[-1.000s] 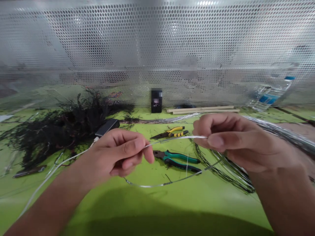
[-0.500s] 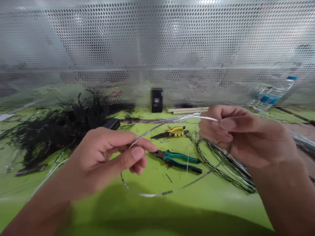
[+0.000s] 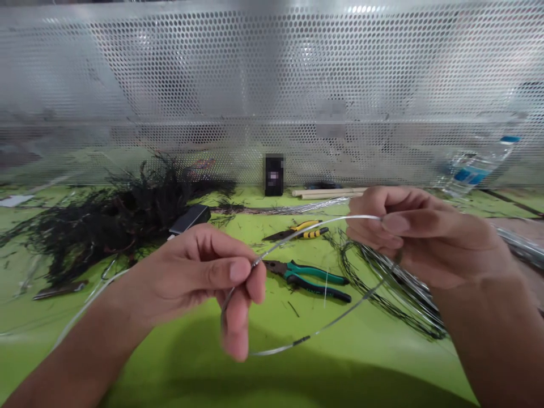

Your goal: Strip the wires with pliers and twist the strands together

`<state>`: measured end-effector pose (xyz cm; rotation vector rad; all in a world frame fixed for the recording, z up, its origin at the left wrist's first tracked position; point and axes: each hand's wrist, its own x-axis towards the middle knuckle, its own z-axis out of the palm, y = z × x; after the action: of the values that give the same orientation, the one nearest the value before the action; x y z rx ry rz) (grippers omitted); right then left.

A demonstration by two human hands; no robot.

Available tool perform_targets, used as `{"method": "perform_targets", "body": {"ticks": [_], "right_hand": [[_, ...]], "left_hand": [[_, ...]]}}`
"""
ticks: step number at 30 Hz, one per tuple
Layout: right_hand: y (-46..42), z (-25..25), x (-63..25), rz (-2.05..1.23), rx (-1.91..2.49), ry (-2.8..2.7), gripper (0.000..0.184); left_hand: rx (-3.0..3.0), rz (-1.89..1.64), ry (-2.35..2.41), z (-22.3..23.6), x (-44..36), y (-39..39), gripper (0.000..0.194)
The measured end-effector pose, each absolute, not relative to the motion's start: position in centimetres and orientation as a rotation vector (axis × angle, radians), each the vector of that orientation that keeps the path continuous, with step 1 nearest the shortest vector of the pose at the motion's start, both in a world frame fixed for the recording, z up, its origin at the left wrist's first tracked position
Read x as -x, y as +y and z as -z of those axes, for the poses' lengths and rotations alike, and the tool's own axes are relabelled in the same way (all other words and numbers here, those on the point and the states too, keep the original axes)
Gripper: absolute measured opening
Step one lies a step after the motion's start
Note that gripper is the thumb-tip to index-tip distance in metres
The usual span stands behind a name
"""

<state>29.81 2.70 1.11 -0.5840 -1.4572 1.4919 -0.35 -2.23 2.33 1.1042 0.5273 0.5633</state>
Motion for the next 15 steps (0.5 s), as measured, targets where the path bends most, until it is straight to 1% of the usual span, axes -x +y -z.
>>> {"method": "perform_targets", "body": {"ticks": [3, 6, 10, 12, 13, 15], "right_hand": [[2.7, -1.2, -30.0, -1.454, 0.636, -1.453, 0.008], [2.7, -1.1, -30.4, -1.433, 0.657, -1.467, 0.008], [2.7, -0.9, -30.8, -1.405, 0.657, -1.571, 0.02], [2.7, -0.8, -30.9, -1.402, 0.634, -1.638, 0.024], [2.8, -0.8, -30.9, -1.402, 0.616, -1.664, 0.025], [2.8, -0.7, -30.8, -1.402, 0.565, -1.709, 0.025]], "left_hand": [[-1.301, -0.66, 0.635, -2.5, 0.4, -2.1, 0.017], [-1.669, -0.844, 0.83, -2.6, 0.4, -2.6, 0.015], [-2.37, -1.071, 1.153, -2.2, 0.4, -3.8, 0.018], [-2.722, -1.276, 1.248, -1.7, 0.5, -4.1, 0.013], [-2.883, -1.401, 1.277, -1.3, 0.6, -4.1, 0.015], [-3.164, -1.577, 1.291, -0.6, 0.9, -3.8, 0.032]]}}
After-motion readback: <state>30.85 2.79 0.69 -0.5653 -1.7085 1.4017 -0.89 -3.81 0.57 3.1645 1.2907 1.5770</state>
